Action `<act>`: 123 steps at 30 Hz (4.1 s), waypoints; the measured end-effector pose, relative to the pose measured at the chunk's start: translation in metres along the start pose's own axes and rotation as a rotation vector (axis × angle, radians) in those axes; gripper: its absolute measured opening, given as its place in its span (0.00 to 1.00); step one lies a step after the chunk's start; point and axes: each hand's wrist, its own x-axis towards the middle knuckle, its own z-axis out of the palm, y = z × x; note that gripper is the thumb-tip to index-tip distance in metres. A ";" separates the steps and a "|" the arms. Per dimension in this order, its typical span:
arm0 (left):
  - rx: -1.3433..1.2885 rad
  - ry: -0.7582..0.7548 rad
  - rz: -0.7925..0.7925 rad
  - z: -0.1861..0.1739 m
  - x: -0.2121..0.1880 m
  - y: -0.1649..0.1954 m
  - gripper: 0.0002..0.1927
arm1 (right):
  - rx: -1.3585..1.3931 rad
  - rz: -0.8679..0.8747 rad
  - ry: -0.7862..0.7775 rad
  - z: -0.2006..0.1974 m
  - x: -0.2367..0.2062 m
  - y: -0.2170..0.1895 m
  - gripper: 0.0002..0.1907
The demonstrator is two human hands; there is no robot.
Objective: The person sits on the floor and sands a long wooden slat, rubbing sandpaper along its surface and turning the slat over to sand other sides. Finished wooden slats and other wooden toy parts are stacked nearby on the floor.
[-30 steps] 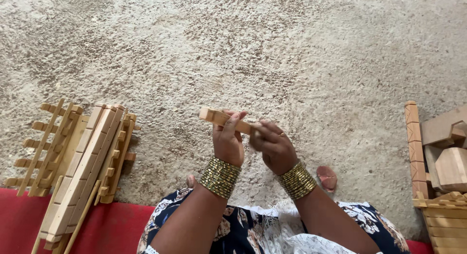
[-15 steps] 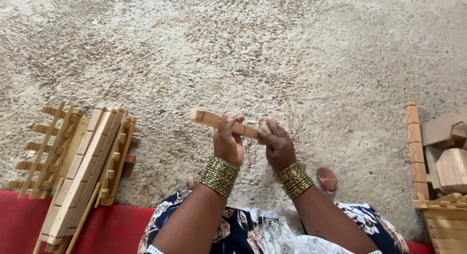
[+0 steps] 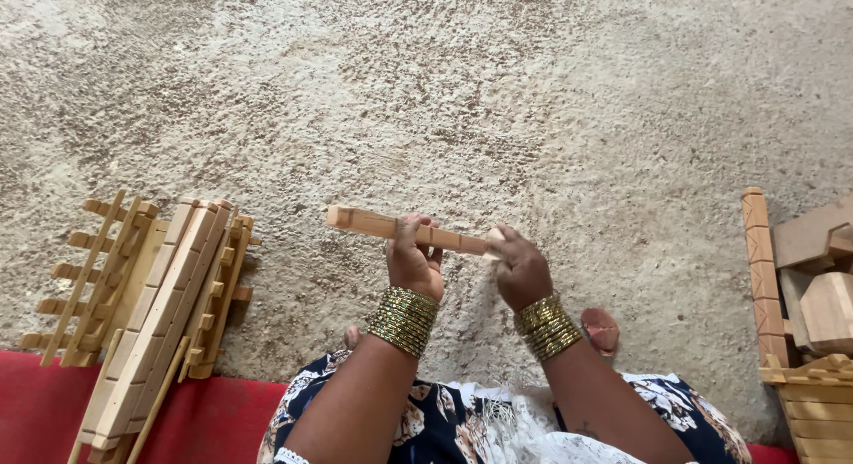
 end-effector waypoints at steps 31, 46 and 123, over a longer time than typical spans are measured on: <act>-0.135 0.085 0.054 0.005 -0.002 0.010 0.20 | -0.156 0.133 -0.056 -0.001 0.007 0.038 0.25; -0.246 -0.149 0.276 -0.007 0.012 0.000 0.13 | -0.050 -0.004 -0.141 0.017 0.002 0.017 0.25; 0.723 -0.143 0.026 0.023 -0.035 0.009 0.24 | 0.889 0.510 -0.038 0.002 0.002 -0.030 0.30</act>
